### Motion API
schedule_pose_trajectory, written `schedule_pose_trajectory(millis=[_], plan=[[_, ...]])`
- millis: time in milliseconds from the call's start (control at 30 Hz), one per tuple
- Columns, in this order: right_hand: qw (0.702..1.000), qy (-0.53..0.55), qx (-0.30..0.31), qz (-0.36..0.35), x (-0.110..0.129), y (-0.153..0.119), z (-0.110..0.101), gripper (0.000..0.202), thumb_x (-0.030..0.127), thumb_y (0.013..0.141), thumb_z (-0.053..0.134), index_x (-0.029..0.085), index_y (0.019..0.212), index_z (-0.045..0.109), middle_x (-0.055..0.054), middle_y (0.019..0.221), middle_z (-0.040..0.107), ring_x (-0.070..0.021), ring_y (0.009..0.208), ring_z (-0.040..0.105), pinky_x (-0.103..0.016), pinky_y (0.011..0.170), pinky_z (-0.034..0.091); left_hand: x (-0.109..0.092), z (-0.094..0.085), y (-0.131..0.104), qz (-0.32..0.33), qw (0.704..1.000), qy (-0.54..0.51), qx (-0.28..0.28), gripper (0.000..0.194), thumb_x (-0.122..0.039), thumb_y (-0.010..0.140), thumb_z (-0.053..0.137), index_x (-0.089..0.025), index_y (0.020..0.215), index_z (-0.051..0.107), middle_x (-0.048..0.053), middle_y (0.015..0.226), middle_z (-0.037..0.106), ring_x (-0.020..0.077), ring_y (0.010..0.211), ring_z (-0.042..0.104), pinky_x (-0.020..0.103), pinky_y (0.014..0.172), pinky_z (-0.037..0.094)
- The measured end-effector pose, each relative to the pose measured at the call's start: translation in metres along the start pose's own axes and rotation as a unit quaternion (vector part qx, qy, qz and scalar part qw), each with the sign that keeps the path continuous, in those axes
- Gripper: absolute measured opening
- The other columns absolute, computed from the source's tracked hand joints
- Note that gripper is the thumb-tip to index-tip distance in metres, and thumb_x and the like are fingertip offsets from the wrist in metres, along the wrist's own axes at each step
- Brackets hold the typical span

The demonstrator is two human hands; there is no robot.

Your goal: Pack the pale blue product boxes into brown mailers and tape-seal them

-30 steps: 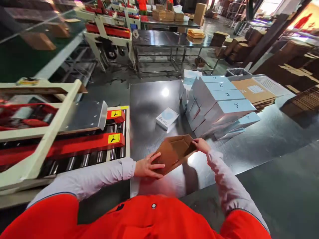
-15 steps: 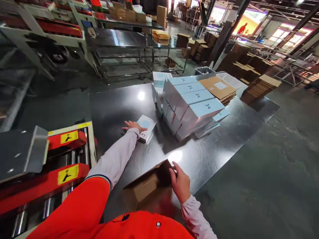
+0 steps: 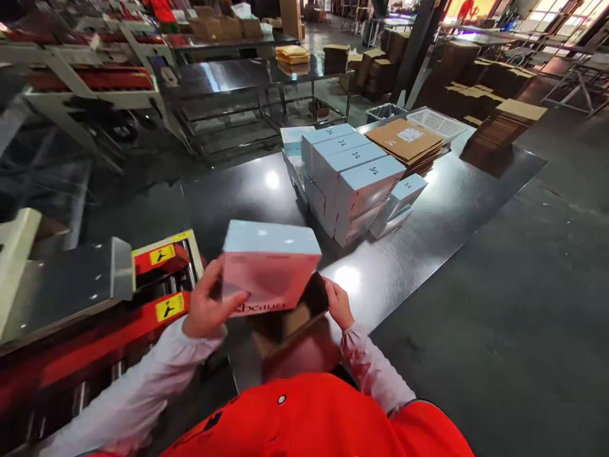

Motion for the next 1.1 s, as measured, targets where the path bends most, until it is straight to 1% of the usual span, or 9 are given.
schedule_pose_trajectory(millis=[133, 333, 500, 633, 733, 833, 933, 1000, 1100], plan=[[1.0, 0.008, -0.004, -0.007, 0.0, -0.003, 0.004, 0.06, 0.066, 0.088, 0.045, 0.018, 0.108, 0.074, -0.011, 0.116, 0.073, -0.0275, 0.114, 0.065, -0.045, 0.105, 0.048, -0.038, 0.021, -0.051, 0.01, 0.969, 0.163, 0.186, 0.062, -0.052, 0.079, 0.069, -0.035, 0.138, 0.057, 0.012, 0.129, 0.061, 0.0354, 0.116, 0.057, 0.05, 0.094, 0.049], [0.997, -0.037, -0.06, -0.024, -0.005, -0.003, 0.004, 0.055, 0.057, 0.09, 0.041, 0.015, 0.109, 0.072, -0.013, 0.117, 0.07, -0.0244, 0.113, 0.062, -0.042, 0.105, 0.045, -0.007, 0.016, -0.097, -0.178, 0.918, 0.28, 0.218, 0.068, -0.073, 0.079, 0.056, -0.015, 0.112, 0.067, 0.019, 0.101, 0.068, 0.04, 0.103, 0.062, 0.05, 0.085, 0.05], [0.998, -0.041, -0.045, -0.031, -0.005, -0.001, 0.011, 0.052, 0.054, 0.087, 0.045, 0.014, 0.107, 0.072, -0.014, 0.113, 0.071, -0.026, 0.111, 0.061, -0.044, 0.104, 0.044, -0.011, 0.018, -0.073, -0.104, 0.97, 0.202, 0.088, 0.102, -0.06, 0.063, 0.081, -0.015, 0.147, 0.042, 0.022, 0.149, 0.042, 0.0401, 0.139, 0.039, 0.05, 0.11, 0.04], [0.998, -0.022, -0.055, -0.016, -0.008, 0.003, 0.012, 0.052, 0.052, 0.086, 0.046, 0.013, 0.108, 0.072, -0.015, 0.118, 0.07, -0.0259, 0.113, 0.061, -0.043, 0.104, 0.043, -0.007, 0.051, -0.048, 0.022, 0.978, 0.101, 0.183, 0.064, -0.041, 0.077, 0.075, -0.024, 0.137, 0.059, 0.014, 0.137, 0.052, 0.0311, 0.126, 0.052, 0.044, 0.107, 0.045], [0.999, -0.01, -0.052, -0.007, -0.011, 0.008, 0.013, 0.054, 0.053, 0.086, 0.047, 0.011, 0.11, 0.071, -0.016, 0.121, 0.069, -0.0263, 0.115, 0.06, -0.042, 0.104, 0.044, 0.005, 0.056, -0.053, 0.049, 0.981, 0.081, 0.172, 0.047, -0.039, 0.083, 0.069, -0.026, 0.128, 0.066, 0.013, 0.133, 0.054, 0.0293, 0.126, 0.051, 0.047, 0.11, 0.041], [0.998, -0.013, -0.054, -0.019, -0.012, 0.012, 0.015, 0.055, 0.054, 0.088, 0.046, 0.012, 0.113, 0.071, -0.015, 0.123, 0.068, -0.026, 0.117, 0.06, -0.043, 0.105, 0.043, 0.015, 0.042, -0.072, 0.014, 0.977, 0.145, 0.158, 0.054, -0.05, 0.077, 0.075, -0.027, 0.125, 0.067, 0.013, 0.136, 0.054, 0.0354, 0.133, 0.044, 0.058, 0.115, 0.03], [0.997, -0.027, -0.061, -0.029, -0.012, 0.009, 0.014, 0.054, 0.054, 0.091, 0.045, 0.013, 0.113, 0.072, -0.014, 0.12, 0.069, -0.0258, 0.113, 0.06, -0.042, 0.102, 0.045, 0.021, 0.02, -0.09, -0.136, 0.956, 0.224, 0.134, 0.061, -0.066, 0.079, 0.065, -0.018, 0.116, 0.068, 0.018, 0.124, 0.06, 0.0385, 0.126, 0.049, 0.055, 0.106, 0.039], [0.995, -0.075, -0.007, -0.062, -0.009, 0.007, 0.02, 0.054, 0.053, 0.095, 0.041, 0.014, 0.115, 0.072, -0.013, 0.115, 0.07, -0.0249, 0.108, 0.061, -0.041, 0.097, 0.046, 0.018, 0.023, -0.103, -0.217, 0.928, 0.228, 0.198, 0.063, -0.072, 0.081, 0.055, -0.014, 0.103, 0.069, 0.018, 0.107, 0.064, 0.0364, 0.11, 0.057, 0.048, 0.092, 0.047], [0.965, -0.148, 0.166, -0.137, 0.001, 0.007, 0.041, 0.049, 0.056, 0.093, 0.047, 0.018, 0.104, 0.076, -0.009, 0.095, 0.071, -0.0221, 0.094, 0.062, -0.038, 0.09, 0.048, -0.002, 0.061, -0.109, -0.174, 0.896, 0.188, 0.363, 0.069, -0.078, 0.074, 0.059, -0.013, 0.093, 0.07, 0.018, 0.101, 0.066, 0.0355, 0.103, 0.06, 0.043, 0.087, 0.046]])
Point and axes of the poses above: each hand's wrist, its own y-axis towards the middle knuckle, its own z-axis out of the palm, x = y × z, the point moved 5 cm from there along y, towards the middle knuckle
